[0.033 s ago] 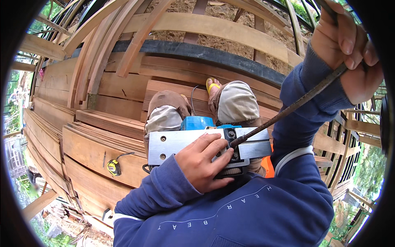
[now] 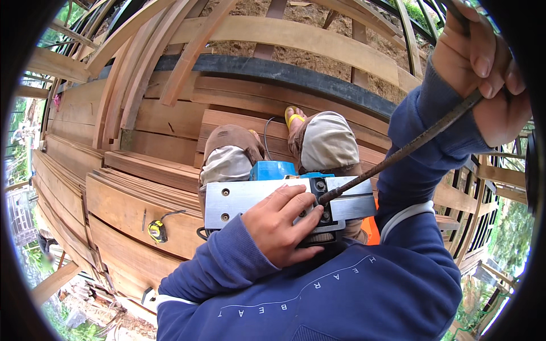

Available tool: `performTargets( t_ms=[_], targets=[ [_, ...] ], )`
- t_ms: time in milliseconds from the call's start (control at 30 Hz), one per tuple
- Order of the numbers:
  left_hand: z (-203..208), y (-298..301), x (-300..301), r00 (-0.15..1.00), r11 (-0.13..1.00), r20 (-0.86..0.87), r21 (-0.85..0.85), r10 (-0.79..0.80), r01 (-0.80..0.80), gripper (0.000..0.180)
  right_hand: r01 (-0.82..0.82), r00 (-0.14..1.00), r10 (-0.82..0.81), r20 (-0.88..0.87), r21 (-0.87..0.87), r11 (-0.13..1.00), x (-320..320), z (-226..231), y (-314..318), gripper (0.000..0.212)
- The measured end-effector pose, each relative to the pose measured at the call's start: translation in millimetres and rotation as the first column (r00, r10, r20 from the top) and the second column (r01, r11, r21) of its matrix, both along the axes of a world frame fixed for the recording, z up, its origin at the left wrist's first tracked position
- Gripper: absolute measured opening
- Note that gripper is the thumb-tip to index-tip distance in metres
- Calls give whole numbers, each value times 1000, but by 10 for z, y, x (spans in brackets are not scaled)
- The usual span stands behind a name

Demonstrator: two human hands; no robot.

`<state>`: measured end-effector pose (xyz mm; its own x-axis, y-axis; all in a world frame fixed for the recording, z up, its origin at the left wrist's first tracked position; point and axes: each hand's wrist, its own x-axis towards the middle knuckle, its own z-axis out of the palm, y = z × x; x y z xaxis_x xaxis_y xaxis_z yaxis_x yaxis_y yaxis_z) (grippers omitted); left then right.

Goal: The person sits on a wooden structure and uses a metal rod to tighten or adjust components on the underside of a blue and silver electric wood planer held in their lap.

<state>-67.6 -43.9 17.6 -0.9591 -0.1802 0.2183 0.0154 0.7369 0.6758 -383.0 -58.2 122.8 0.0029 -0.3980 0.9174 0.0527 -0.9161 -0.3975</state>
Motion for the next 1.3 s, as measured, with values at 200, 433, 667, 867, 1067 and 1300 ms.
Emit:
performTargets(
  t_ms=[200, 433, 667, 867, 1067, 1300],
  targets=[
    [10, -28, -17, 1000, 1000, 9, 20, -7, 7, 58, 43, 998, -39, -45, 87, 995, -74, -4, 17, 45],
    [16, -51, -10, 1000, 1000, 28, 19, -14, 13, 57, 110, 983, -75, -168, 204, 973, -160, 84, 53, 45],
    [49, -47, -5, 997, 998, 64, -44, -40, 43, 56, 227, 890, -40, -455, 366, 902, -193, 282, 157, 46],
    [-15, -39, 13, 990, 990, 54, -56, -128, 131, 57, 462, 868, -340, -362, 334, 822, 35, 200, 314, 42],
    [-58, 3, 20, 993, 992, 4, -55, -115, 115, 56, 426, 896, -374, -240, 228, 875, 117, 84, 175, 47],
    [14, 79, 32, 999, 995, -19, -100, -28, 25, 56, 198, 909, -97, -406, 214, 956, -565, 705, 812, 52]
  ],
)
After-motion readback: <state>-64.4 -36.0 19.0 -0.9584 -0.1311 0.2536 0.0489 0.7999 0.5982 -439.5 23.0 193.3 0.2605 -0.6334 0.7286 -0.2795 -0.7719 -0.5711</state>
